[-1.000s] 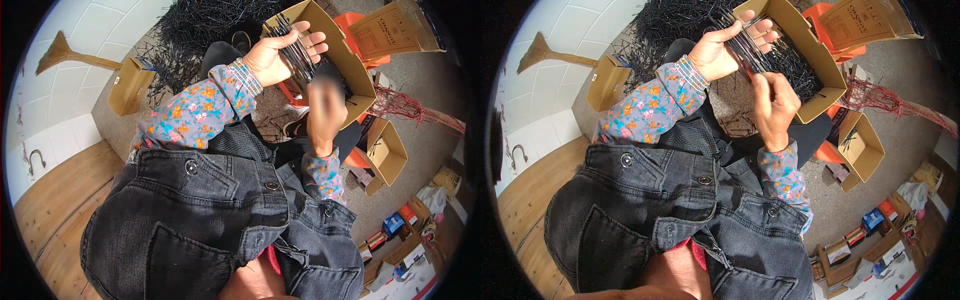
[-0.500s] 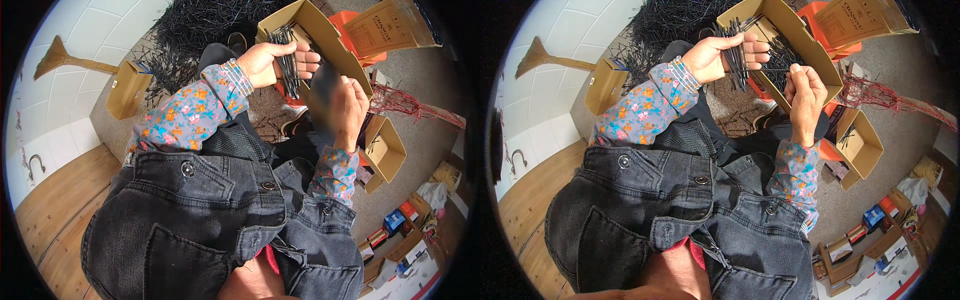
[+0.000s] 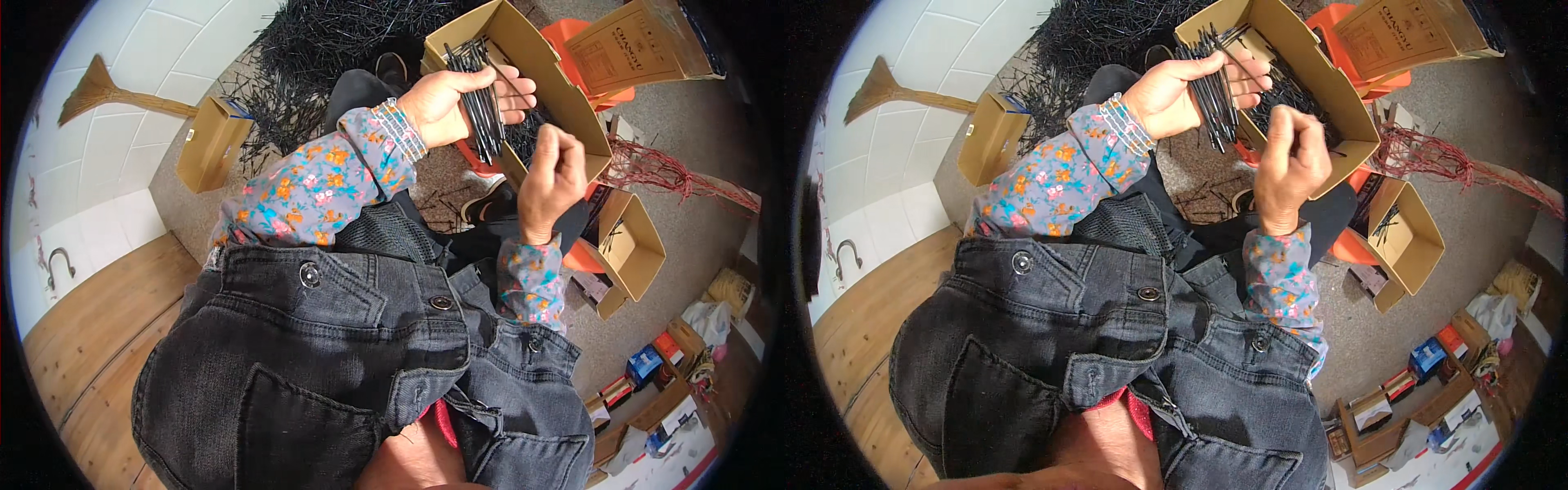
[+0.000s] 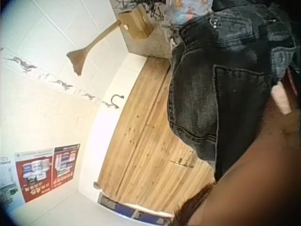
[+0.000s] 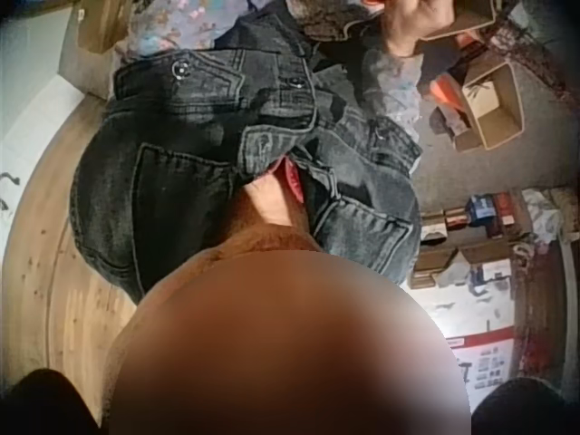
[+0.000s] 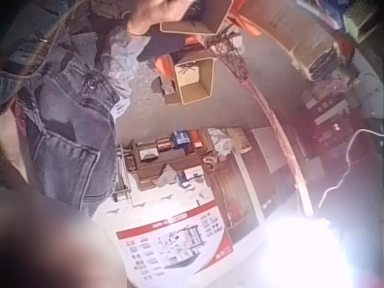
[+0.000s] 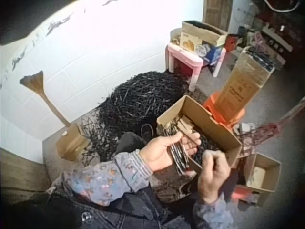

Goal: Sorting and bundling plastic cable ties from large containers into smaller groups.

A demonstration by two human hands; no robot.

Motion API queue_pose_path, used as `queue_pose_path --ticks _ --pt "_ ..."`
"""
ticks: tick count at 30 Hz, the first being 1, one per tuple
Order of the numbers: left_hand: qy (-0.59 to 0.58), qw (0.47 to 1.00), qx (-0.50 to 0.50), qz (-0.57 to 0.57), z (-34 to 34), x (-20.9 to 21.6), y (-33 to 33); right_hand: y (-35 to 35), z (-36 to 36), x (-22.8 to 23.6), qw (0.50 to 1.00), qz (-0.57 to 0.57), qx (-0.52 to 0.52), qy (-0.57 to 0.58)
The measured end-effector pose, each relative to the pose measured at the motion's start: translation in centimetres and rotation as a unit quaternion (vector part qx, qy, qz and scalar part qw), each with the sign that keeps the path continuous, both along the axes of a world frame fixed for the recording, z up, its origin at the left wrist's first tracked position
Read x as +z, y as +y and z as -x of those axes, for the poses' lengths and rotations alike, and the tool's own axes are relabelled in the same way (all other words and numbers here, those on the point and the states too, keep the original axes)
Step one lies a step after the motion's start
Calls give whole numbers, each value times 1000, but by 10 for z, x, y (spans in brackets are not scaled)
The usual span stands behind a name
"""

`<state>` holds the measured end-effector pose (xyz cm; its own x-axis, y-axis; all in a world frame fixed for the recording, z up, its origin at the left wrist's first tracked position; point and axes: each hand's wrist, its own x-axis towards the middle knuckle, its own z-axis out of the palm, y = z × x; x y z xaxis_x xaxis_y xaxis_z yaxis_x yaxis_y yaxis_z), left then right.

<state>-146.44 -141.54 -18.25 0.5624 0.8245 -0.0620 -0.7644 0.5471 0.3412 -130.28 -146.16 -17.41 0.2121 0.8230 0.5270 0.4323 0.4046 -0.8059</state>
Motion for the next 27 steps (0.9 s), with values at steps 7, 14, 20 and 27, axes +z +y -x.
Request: queue_pose_path --ticks 7,14,20,27 --pt "-1 997 75 22 1 4 0 -36 15 -3 968 206 96 109" --pt "-28 994 108 -18 3 9 2 -41 31 10 978 32 185 -96" --pt "-67 993 96 -23 0 14 2 -40 25 13 974 171 120 89" --pt "-44 994 94 -27 -3 10 -1 -26 24 10 985 140 94 -31"
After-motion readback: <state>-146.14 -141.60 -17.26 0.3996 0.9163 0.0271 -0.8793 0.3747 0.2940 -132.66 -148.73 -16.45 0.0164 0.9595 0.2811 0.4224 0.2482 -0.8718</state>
